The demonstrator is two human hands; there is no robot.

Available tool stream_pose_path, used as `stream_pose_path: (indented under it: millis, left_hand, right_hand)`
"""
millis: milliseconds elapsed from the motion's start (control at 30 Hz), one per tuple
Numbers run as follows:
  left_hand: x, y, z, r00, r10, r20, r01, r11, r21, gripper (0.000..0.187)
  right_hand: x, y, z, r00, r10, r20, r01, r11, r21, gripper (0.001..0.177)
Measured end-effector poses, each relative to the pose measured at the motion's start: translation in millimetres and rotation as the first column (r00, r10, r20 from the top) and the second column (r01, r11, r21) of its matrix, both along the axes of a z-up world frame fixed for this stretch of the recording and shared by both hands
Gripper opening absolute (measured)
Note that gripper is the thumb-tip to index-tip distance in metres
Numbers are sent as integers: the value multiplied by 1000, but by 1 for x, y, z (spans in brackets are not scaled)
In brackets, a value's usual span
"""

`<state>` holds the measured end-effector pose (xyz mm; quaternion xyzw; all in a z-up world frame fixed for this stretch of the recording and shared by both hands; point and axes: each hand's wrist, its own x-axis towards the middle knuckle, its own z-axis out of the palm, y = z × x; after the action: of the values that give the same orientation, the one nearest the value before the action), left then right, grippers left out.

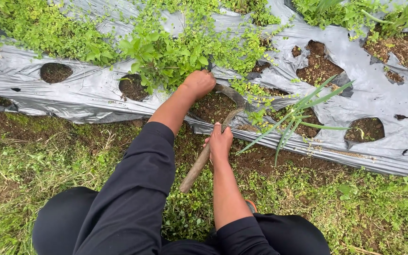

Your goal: The person sits on the ground and uses a hoe to remove weeds growing around plants in a garden bed covered with plastic mulch. They repeatedly strike the soil with the hoe and pull out the weeds by hand, discarding them onto the ground.

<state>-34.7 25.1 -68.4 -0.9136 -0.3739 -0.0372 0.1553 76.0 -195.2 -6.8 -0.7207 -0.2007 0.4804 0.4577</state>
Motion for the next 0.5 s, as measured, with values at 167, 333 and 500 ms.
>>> stream_pose_path:
  millis: [167,333,500]
  left_hand:
    - [-5,7,6,995,100,21,-96,987,-130,14]
    - [-10,1,42,988,156,4,-152,968,-200,15]
    - [-18,11,55,965,257,41,-226,904,-363,17]
  right_hand:
    - [0,1,-1,1000,12,11,-12,1000,-1,34]
    - [0,1,1,1000,7,2,-7,1000,-17,32]
    - [-1,1,-2,1000,13,7,-13,1000,-11,31]
